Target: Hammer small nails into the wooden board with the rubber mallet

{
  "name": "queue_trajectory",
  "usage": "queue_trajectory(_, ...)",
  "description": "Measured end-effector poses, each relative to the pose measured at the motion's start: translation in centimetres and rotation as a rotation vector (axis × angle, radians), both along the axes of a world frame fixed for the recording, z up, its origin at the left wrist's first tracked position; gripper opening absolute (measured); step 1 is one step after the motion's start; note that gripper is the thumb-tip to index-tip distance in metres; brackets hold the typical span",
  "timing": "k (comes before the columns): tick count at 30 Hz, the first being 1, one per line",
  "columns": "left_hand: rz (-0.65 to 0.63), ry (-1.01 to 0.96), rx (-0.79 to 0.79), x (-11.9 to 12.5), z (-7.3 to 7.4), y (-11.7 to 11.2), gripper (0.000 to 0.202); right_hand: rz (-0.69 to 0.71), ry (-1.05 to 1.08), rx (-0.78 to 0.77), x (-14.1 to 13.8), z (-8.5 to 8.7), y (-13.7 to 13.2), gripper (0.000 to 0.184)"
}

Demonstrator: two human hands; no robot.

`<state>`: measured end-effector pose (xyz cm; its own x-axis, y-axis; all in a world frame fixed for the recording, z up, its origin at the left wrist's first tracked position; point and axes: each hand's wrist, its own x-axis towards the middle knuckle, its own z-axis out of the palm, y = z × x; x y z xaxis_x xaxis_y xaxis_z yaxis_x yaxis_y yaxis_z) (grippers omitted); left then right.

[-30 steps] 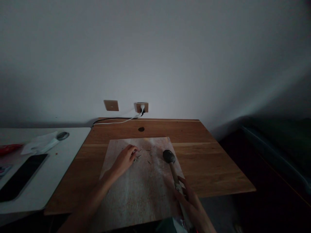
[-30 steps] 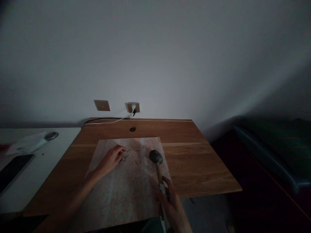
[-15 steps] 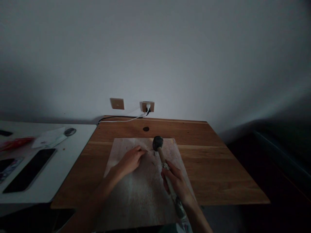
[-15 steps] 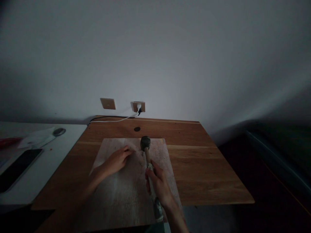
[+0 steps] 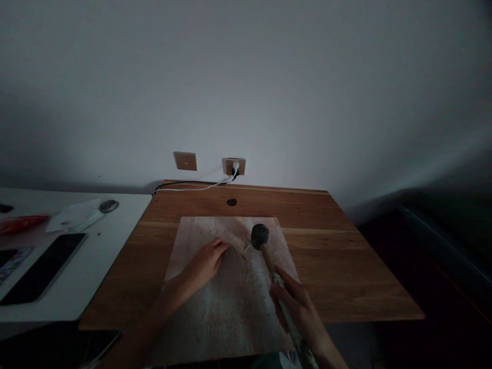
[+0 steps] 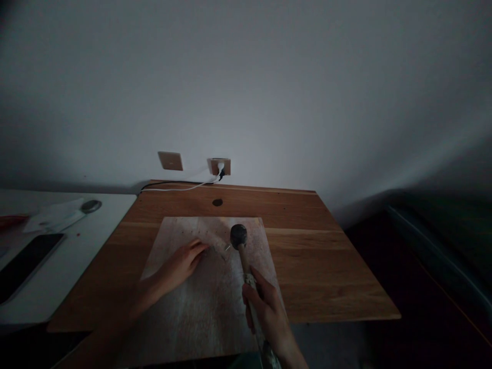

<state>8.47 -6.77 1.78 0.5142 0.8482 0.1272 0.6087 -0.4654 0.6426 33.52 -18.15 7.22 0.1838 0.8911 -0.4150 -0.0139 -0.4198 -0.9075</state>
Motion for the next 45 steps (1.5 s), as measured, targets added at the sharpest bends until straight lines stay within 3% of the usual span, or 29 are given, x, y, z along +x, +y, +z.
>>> queue_trajectory(6, -0.086, -0.169, 0.043, 3.1, 0.4, 0.7, 0.04, -0.008, -0.013, 0.001, 0.0, -0.3, -0.3, 0.092)
queue_trajectory(11, 0.04, -0.116, 0.062, 1.1, 0.4, 1.6, 0.033, -0.074, -0.018, 0.068, 0.5, -0.3, -0.1, 0.085)
queue_trajectory(17, 0.012, -0.048, 0.059, 0.1, 0.0, 2.0, 0.04, 0.095, -0.081, 0.124, 0.4, -0.8, 1.9, 0.07)
queue_trajectory(22, -0.027, 0.0, 0.075, 1.3, 0.3, 1.8, 0.039, 0.101, -0.08, 0.025, 0.3, -1.8, 0.0, 0.083)
queue_trajectory(28, -0.123, -0.01, 0.063, 2.9, 0.8, 2.0, 0.036, 0.061, -0.046, -0.01, 0.8, -1.9, -1.5, 0.087)
queue_trajectory(32, -0.082, -0.089, 0.089, 3.0, 0.3, 2.7, 0.041, 0.078, -0.056, 0.082, 0.3, -1.3, 0.3, 0.072)
queue_trajectory(39, 0.073, -0.008, 0.076, 1.5, 0.0, 2.8, 0.036, 0.307, -0.01, 0.18, -1.9, 0.5, 6.1, 0.054)
queue_trajectory(42, 0.104, -0.029, 0.068, 0.4, 0.1, 2.4, 0.026, 0.336, -0.015, 0.195, -2.4, 0.0, 6.5, 0.054)
queue_trajectory(45, 0.115, -0.05, 0.065, -0.6, 0.2, 2.5, 0.02, 0.305, -0.057, 0.197, -2.1, -0.9, 5.2, 0.059)
